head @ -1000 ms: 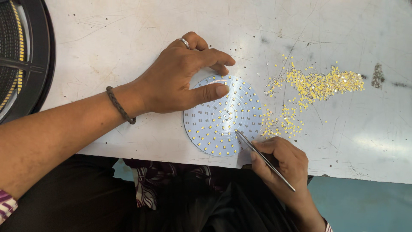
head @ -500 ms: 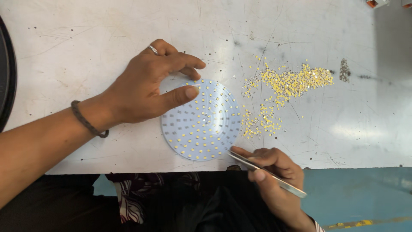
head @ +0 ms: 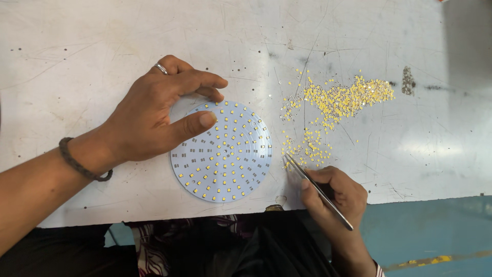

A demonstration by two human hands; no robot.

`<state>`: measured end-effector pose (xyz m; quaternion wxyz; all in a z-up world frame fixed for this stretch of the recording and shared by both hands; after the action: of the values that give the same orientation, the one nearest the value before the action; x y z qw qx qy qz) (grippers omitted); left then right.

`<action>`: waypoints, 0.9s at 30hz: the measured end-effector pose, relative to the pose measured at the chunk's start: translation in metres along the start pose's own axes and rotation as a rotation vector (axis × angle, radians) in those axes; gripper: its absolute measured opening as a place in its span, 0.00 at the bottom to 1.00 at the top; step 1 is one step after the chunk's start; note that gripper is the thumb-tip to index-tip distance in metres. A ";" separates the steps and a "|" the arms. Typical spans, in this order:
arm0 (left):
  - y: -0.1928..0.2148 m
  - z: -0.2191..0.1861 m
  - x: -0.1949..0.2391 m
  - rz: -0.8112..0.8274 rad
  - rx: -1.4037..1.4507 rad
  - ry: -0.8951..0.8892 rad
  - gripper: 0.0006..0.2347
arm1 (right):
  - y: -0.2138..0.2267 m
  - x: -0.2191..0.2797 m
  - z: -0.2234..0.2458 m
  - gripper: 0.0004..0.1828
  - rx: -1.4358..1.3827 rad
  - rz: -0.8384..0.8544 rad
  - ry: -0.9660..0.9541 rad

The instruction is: The person uses tweezers to pick small yellow LED components from a pile on the table and places them onto designated spots on a circular LED board. The person continues this repetitive placement process throughout the clip.

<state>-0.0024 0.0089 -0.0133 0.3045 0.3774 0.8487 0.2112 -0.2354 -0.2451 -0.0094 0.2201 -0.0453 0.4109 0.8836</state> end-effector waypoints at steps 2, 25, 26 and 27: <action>0.001 0.000 0.000 0.006 -0.003 0.012 0.25 | -0.001 -0.001 0.002 0.08 0.018 0.013 -0.013; 0.001 0.000 0.000 0.005 0.007 -0.016 0.24 | 0.002 -0.007 0.006 0.09 0.000 0.093 0.108; 0.002 0.000 0.000 0.004 0.005 -0.015 0.24 | 0.002 -0.007 0.006 0.09 0.011 0.096 0.109; 0.002 -0.001 -0.001 0.004 0.001 -0.026 0.25 | 0.003 -0.006 0.006 0.09 -0.012 0.095 0.092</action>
<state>-0.0014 0.0093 -0.0116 0.3148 0.3822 0.8439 0.2064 -0.2305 -0.2444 -0.0021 0.1585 -0.0677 0.4171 0.8924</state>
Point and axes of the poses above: each hand's wrist, its own x-axis away from the middle knuckle, its own y-axis out of the back of the hand, z = x × y, the point moved 1 cm from there along -x, towards the middle knuckle, and after that the axes turned 3 degrees about -x, right-handed, at the moved point
